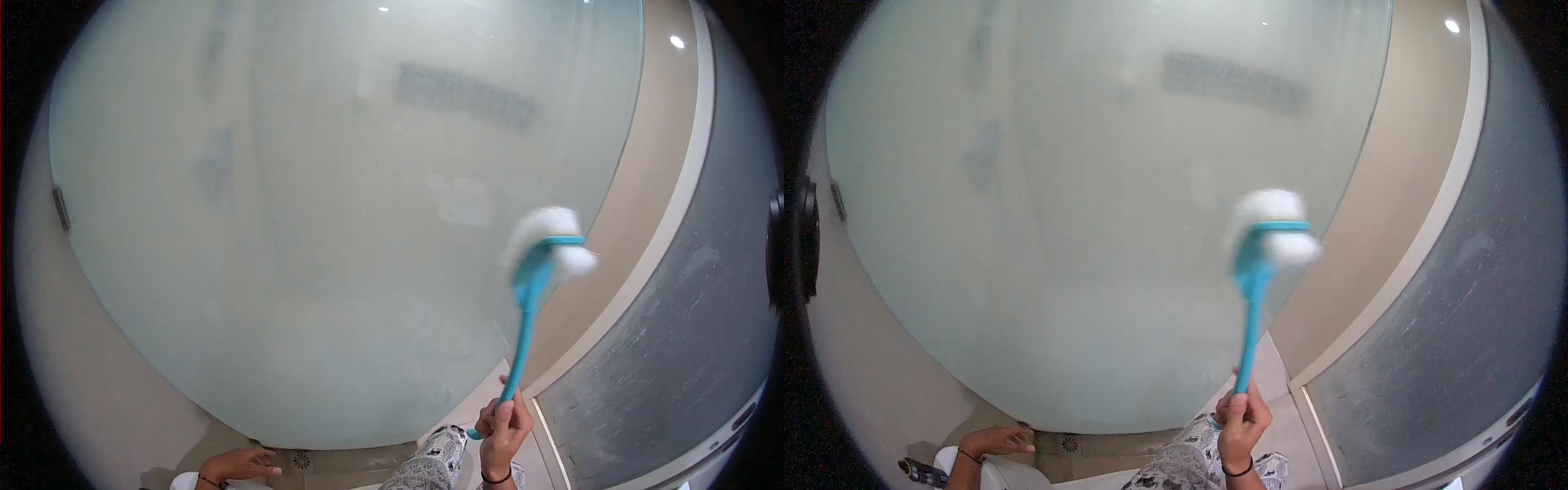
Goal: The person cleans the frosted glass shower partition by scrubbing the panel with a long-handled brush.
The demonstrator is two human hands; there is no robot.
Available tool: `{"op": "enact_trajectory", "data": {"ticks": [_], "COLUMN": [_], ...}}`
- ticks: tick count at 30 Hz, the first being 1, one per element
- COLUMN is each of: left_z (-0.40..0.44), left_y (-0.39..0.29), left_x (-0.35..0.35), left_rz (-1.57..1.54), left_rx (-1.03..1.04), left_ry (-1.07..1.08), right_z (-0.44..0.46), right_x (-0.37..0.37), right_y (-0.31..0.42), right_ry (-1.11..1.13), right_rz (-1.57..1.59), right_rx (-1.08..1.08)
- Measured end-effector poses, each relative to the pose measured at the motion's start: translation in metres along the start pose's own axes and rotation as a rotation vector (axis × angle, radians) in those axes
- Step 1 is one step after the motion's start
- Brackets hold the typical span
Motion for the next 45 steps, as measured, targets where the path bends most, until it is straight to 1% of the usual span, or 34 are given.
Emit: {"op": "enact_trajectory", "data": {"ticks": [2,3,4,5,7,8,9,10,11,13,14,16,17,19,21,23,24,25,26,27,29,30,31,32,33,35,36,38,39,40,41,43,44,45], "left_z": [-0.001,0.001,0.004,0.005,0.003,0.003,0.002,0.002,-0.001,-0.001,-0.001,0.0,-0.002,-0.01,-0.007,-0.009,-0.008,-0.005,-0.008,-0.006,-0.002,-0.003,0.001,0.008,0.006,-0.001,-0.005,0.0,0.001,0.004,0.007,0.009,0.007,0.007], "left_y": [-0.002,-0.003,-0.004,-0.002,-0.001,-0.003,-0.005,-0.001,-0.003,-0.001,-0.003,-0.007,-0.01,-0.022,-0.017,-0.012,-0.011,-0.013,-0.02,-0.016,-0.006,-0.013,-0.004,0.011,0.009,0.003,-0.011,-0.003,-0.003,0.001,0.004,0.008,0.004,0.001], "left_x": [-0.002,-0.004,-0.006,-0.007,-0.006,-0.008,-0.01,-0.01,-0.009,-0.008,-0.008,-0.01,-0.01,-0.012,-0.01,-0.004,-0.003,-0.008,-0.009,-0.009,-0.005,-0.007,-0.004,0.002,-0.003,-0.003,-0.009,-0.007,-0.006,-0.009,-0.01,-0.01,-0.013,-0.019], "left_rz": [0.001,-0.004,-0.008,0.01,0.026,0.016,0.005,0.025,0.018,-0.017,-0.022,-0.006,-0.014,0.036,0.022,0.033,0.02,0.008,0.025,0.045,0.03,0.043,0.055,-0.003,-0.052,-0.089,0.087,0.059,0.05,0.058,0.059,0.067,0.061,0.057], "left_rx": [-0.007,-0.014,-0.01,-0.012,-0.026,-0.002,0.019,0.019,0.02,0.014,0.006,0.019,0.018,0.017,0.01,-0.001,0.028,0.063,0.038,0.05,0.021,0.005,0.004,0.056,0.104,-0.077,-0.077,-0.072,-0.042,-0.039,-0.042,-0.043,-0.061,-0.08], "left_ry": [0.01,0.004,-0.005,-0.013,-0.011,-0.03,-0.046,-0.068,-0.069,-0.068,-0.059,-0.036,-0.041,-0.097,-0.097,-0.078,-0.091,-0.108,-0.099,-0.102,-0.096,-0.068,-0.054,-0.052,-0.051,-0.021,-0.009,-0.001,0.012,0.017,0.014,0.023,0.027,0.027], "right_z": [-0.022,-0.046,-0.063,-0.087,-0.091,-0.082,-0.067,-0.054,-0.046,-0.057,-0.063,-0.078,-0.078,-0.071,-0.057,-0.056,-0.064,-0.068,-0.072,-0.073,-0.064,-0.058,-0.054,-0.055,-0.061,-0.095,-0.108,-0.117,-0.109,-0.096,-0.07,-0.017,0.008,0.035], "right_x": [-0.001,-0.013,0.0,-0.005,-0.001,-0.01,-0.013,-0.015,-0.009,0.004,0.016,0.034,0.04,0.014,-0.009,-0.01,-0.013,-0.012,-0.008,-0.011,-0.032,-0.04,-0.045,-0.047,-0.046,-0.061,-0.063,-0.072,-0.077,-0.075,-0.069,-0.056,-0.057,-0.05], "right_y": [-0.028,-0.067,-0.056,-0.085,-0.084,-0.079,-0.069,-0.066,-0.06,-0.078,-0.075,-0.073,-0.071,-0.069,-0.07,-0.085,-0.096,-0.093,-0.089,-0.096,-0.095,-0.098,-0.104,-0.109,-0.119,-0.164,-0.168,-0.169,-0.169,-0.167,-0.151,-0.102,-0.083,-0.043], "right_ry": [-0.054,0.004,0.128,0.255,0.312,0.233,0.176,0.068,0.005,0.058,0.242,0.605,0.603,0.337,0.04,-0.079,-0.028,0.139,0.302,0.39,0.248,0.102,0.019,-0.071,-0.02,0.202,0.233,0.152,0.073,0.052,0.031,-0.001,-0.012,-0.052], "right_rz": [0.217,0.018,-0.269,-0.468,-0.481,-0.48,-0.435,-0.304,0.005,0.155,-0.067,-0.465,-0.454,-0.432,-0.216,0.237,0.11,-0.158,-0.433,-0.448,-0.488,-0.31,-0.099,0.117,0.185,-0.252,-0.284,-0.256,-0.183,-0.175,-0.173,-0.23,-0.328,-0.237], "right_rx": [0.099,0.067,-0.218,-0.01,-0.216,-0.194,-0.283,-0.038,0.105,0.14,0.019,-0.139,-0.199,-0.269,-0.049,0.19,0.147,-0.046,-0.236,-0.264,-0.238,-0.103,0.038,0.176,0.191,-0.028,-0.031,0.053,0.097,0.072,0.056,-0.151,-0.22,-0.288]}}
Point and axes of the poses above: each hand's wrist, its own z-axis towards the middle knuckle, its own x-axis out of the palm, y = z × x, the point moved 7 cm from there along z, towards the middle knuckle, and after that the axes turned 2 degrees about z, right-handed, at the moved point
